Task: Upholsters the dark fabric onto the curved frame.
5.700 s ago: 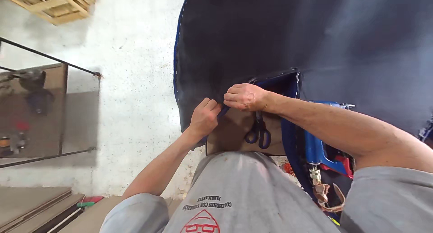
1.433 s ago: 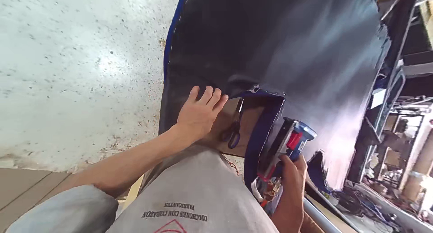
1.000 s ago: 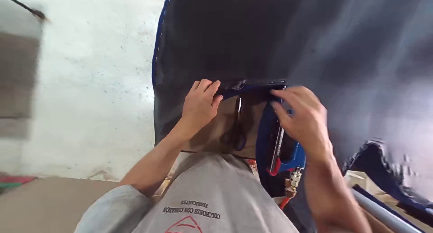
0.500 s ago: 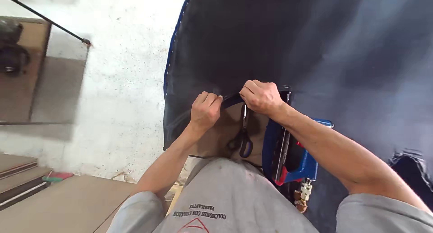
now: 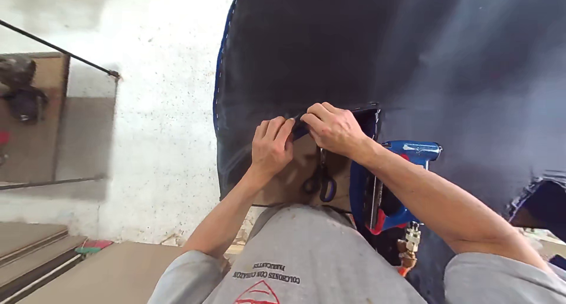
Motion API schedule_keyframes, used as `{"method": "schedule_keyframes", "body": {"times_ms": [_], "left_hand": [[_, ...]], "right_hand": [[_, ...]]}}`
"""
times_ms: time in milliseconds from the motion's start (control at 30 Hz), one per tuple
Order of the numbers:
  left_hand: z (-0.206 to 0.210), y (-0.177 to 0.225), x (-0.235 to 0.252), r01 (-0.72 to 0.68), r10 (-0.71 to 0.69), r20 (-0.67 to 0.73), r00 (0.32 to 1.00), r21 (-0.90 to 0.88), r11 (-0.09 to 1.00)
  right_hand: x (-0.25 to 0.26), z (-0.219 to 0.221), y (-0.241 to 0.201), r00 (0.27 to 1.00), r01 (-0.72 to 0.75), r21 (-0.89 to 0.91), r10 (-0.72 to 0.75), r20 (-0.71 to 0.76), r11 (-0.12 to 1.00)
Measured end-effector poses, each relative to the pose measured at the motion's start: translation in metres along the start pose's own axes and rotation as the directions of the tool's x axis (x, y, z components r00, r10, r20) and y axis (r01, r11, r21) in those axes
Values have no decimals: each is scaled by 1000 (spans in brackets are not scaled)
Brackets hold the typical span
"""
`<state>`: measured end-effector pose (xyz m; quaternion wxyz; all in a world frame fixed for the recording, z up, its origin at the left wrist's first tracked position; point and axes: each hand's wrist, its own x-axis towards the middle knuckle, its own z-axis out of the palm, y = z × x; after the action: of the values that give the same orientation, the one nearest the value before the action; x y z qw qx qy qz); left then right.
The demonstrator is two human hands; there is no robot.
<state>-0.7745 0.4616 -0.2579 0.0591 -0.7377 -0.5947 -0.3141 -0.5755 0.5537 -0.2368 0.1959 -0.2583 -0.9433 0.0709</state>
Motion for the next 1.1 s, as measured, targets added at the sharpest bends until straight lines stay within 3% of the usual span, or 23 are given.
{"method": "schedule_keyframes", "body": {"times_ms": [167, 400, 633, 900, 1100], "left_hand": [[0, -11, 8, -128, 124, 127, 984, 26, 991], [2, -18, 14, -192, 186, 113, 976, 47, 980], [11, -13, 11, -230, 226, 131, 965, 21, 973], [9, -6, 16, -141, 139, 54, 989, 41, 989], [12, -9, 12, -182, 181, 24, 983, 37, 983]], "right_hand": [[0, 8, 4, 996, 87, -24, -87, 2, 996], [3, 15, 9, 986, 155, -88, -160, -46, 984], [8, 9, 28, 920, 391, -54, -391, 11, 919], [11, 8, 24, 952, 292, -64, -297, -78, 954], [13, 11, 30, 934, 341, -48, -344, -98, 939]]}}
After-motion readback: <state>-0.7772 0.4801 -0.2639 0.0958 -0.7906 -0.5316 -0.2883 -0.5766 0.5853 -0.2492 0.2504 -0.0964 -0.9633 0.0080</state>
